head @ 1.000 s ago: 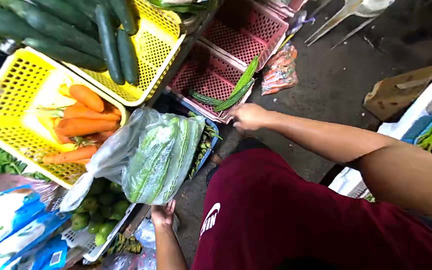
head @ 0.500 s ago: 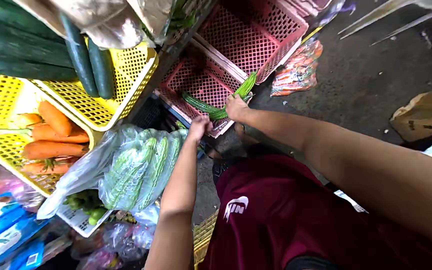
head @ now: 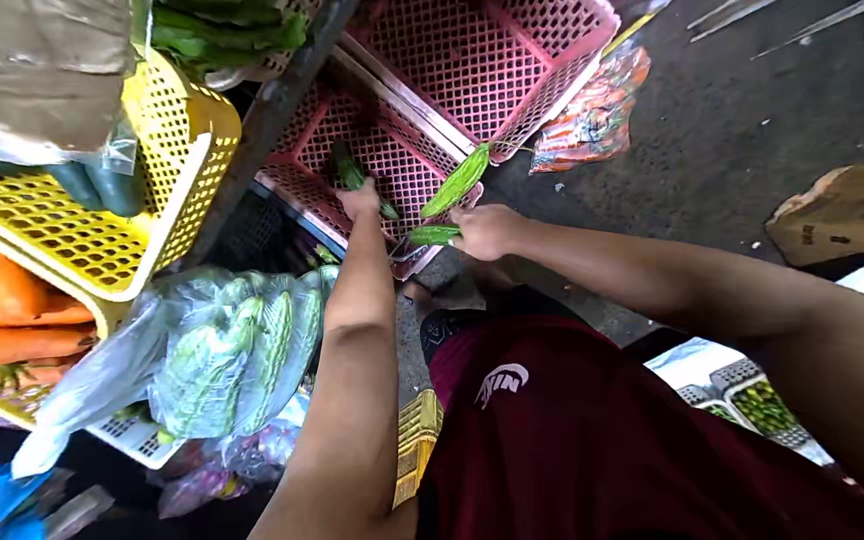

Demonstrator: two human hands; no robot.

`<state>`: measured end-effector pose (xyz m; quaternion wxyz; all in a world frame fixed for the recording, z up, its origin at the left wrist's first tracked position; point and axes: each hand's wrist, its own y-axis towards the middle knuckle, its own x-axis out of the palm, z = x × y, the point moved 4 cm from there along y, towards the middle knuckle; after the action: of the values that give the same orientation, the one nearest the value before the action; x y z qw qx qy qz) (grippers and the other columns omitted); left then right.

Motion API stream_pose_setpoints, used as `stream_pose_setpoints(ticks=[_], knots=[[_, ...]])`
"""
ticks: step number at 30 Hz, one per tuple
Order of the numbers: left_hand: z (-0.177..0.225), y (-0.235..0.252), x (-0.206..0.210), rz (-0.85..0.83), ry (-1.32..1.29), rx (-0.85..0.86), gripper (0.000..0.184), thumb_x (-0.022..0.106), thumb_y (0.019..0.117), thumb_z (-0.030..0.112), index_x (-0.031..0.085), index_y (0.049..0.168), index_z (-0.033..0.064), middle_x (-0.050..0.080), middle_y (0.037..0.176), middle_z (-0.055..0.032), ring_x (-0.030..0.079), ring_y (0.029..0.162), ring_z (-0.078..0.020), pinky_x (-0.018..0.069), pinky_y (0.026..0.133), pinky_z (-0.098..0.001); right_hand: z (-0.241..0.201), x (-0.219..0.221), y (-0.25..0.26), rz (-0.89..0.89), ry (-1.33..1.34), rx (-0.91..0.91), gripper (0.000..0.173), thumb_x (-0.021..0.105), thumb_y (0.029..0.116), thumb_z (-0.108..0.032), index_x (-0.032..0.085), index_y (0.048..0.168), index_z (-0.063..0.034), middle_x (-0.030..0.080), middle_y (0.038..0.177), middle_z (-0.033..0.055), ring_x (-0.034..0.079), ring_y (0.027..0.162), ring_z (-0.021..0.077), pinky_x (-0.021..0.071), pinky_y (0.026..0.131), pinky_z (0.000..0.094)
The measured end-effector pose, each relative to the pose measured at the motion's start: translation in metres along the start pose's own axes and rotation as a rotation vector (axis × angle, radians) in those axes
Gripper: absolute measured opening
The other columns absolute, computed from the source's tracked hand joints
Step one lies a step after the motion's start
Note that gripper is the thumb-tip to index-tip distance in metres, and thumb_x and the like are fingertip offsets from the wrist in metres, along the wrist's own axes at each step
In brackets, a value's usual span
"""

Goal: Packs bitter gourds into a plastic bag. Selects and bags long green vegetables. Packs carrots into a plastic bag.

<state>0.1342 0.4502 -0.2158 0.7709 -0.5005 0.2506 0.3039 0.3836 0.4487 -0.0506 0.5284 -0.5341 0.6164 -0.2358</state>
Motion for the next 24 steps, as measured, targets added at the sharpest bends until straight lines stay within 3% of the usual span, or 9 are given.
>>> stream_pose_setpoints(ticks=[2, 7, 9, 12, 14, 16, 18, 21, 24], knots=[[0.02, -0.014, -0.033, -0.041, -0.013, 0.09, 0.076, 0.078, 0.0861, 0.044, 0.047, 0.146, 0.0078, 0.067, 0.124, -0.022, 0.066, 0.115, -0.0375, 0.0552, 0.094, -0.0597, 0.023, 0.009, -0.012, -0.032, 0.162, 0.006, 0.051, 0.061, 0.1004, -0.04, 0.052, 0.14, -0.0102, 0.067, 0.123, 0.02, 0.065, 0.116, 0.0402, 0.0509, 0.095, 0.0653], [0.0, -0.104, -0.087, -0.253, 0.173, 0.187, 0.064, 0.073, 0.091, 0.036, 0.05, 0.147, 0.0159, 0.068, 0.123, -0.02, 0.067, 0.112, -0.0388, 0.0533, 0.093, -0.0651, 0.014, 0.022, -0.021, 0.02, 0.355, 0.006, 0.051, 0.062, 0.1016, -0.037, 0.05, 0.141, -0.0082, 0.067, 0.12, 0.0212, 0.066, 0.112, 0.0407, 0.052, 0.094, 0.0648], [-0.03, -0.139, -0.087, -0.272, 0.239, 0.115, 0.059, 0.069, 0.0933, 0.037, 0.053, 0.147, 0.0168, 0.066, 0.127, -0.0217, 0.065, 0.117, -0.0407, 0.0516, 0.096, -0.0664, -0.003, 0.032, -0.014, 0.069, 0.39, 0.04, 0.059, 0.063, 0.1002, -0.039, 0.044, 0.149, -0.0123, 0.07, 0.114, 0.0211, 0.069, 0.106, 0.042, 0.054, 0.087, 0.0666], [-0.066, -0.174, -0.067, -0.303, 0.369, 0.006, 0.059, 0.063, 0.0962, 0.042, 0.052, 0.149, 0.0177, 0.05, 0.148, -0.0271, 0.058, 0.125, -0.0466, 0.0497, 0.098, -0.0674, -0.025, 0.056, 0.008, 0.045, 0.368, 0.027, 0.067, 0.065, 0.0997, -0.036, 0.037, 0.154, -0.0098, 0.069, 0.117, 0.0237, 0.069, 0.107, 0.0435, 0.0545, 0.087, 0.0666], [-0.075, -0.187, -0.054, -0.28, 0.392, 0.03, 0.057, 0.059, 0.0983, 0.043, 0.05, 0.15, 0.02, 0.044, 0.152, -0.0289, 0.059, 0.123, -0.0474, 0.0514, 0.094, -0.0666, -0.038, 0.063, 0.021, 0.004, 0.291, -0.002, 0.067, 0.063, 0.1004, -0.034, 0.034, 0.155, -0.0082, 0.069, 0.118, 0.0239, 0.068, 0.11, 0.0424, 0.0546, 0.09, 0.0645], [-0.076, -0.188, -0.05, -0.279, 0.352, 0.057, 0.057, 0.055, 0.0998, 0.042, 0.048, 0.153, 0.0239, 0.041, 0.155, -0.027, 0.057, 0.126, -0.0454, 0.0507, 0.096, -0.0659, -0.044, 0.061, 0.034, -0.042, 0.222, -0.017, 0.062, 0.059, 0.1015, -0.033, 0.037, 0.154, -0.0072, 0.068, 0.121, 0.0241, 0.066, 0.114, 0.0427, 0.0526, 0.094, 0.0642], [-0.075, -0.183, -0.052, -0.342, 0.304, 0.057, 0.059, 0.054, 0.1012, 0.042, 0.045, 0.156, 0.0207, 0.043, 0.156, -0.0236, 0.052, 0.136, -0.0417, 0.0464, 0.107, -0.0631, -0.043, 0.06, 0.048, -0.054, 0.194, -0.01, 0.059, 0.06, 0.1001, -0.037, 0.046, 0.148, -0.0059, 0.067, 0.125, 0.0242, 0.065, 0.117, 0.0431, 0.0509, 0.096, 0.0665], [-0.082, -0.168, -0.059, -0.39, 0.157, 0.052, 0.059, 0.068, 0.0935, 0.036, 0.054, 0.147, 0.0129, 0.063, 0.137, -0.0188, 0.06, 0.128, -0.0359, 0.0485, 0.106, -0.0609, -0.044, 0.051, 0.056, -0.078, 0.149, -0.028, 0.064, 0.064, 0.0985, -0.041, 0.047, 0.148, -0.005, 0.064, 0.131, 0.0242, 0.062, 0.122, 0.043, 0.049, 0.099, 0.067], [-0.086, -0.163, -0.076, -0.375, 0.09, 0.045, 0.05, 0.069, 0.0925, 0.03, 0.062, 0.138, 0.0109, 0.068, 0.127, -0.0181, 0.065, 0.12, -0.0347, 0.0511, 0.102, -0.0609, -0.03, 0.047, 0.059, -0.057, 0.18, -0.014, 0.066, 0.066, 0.0977, -0.039, 0.044, 0.153, -0.0096, 0.063, 0.133, 0.0238, 0.061, 0.125, 0.0426, 0.0477, 0.102, 0.067]])
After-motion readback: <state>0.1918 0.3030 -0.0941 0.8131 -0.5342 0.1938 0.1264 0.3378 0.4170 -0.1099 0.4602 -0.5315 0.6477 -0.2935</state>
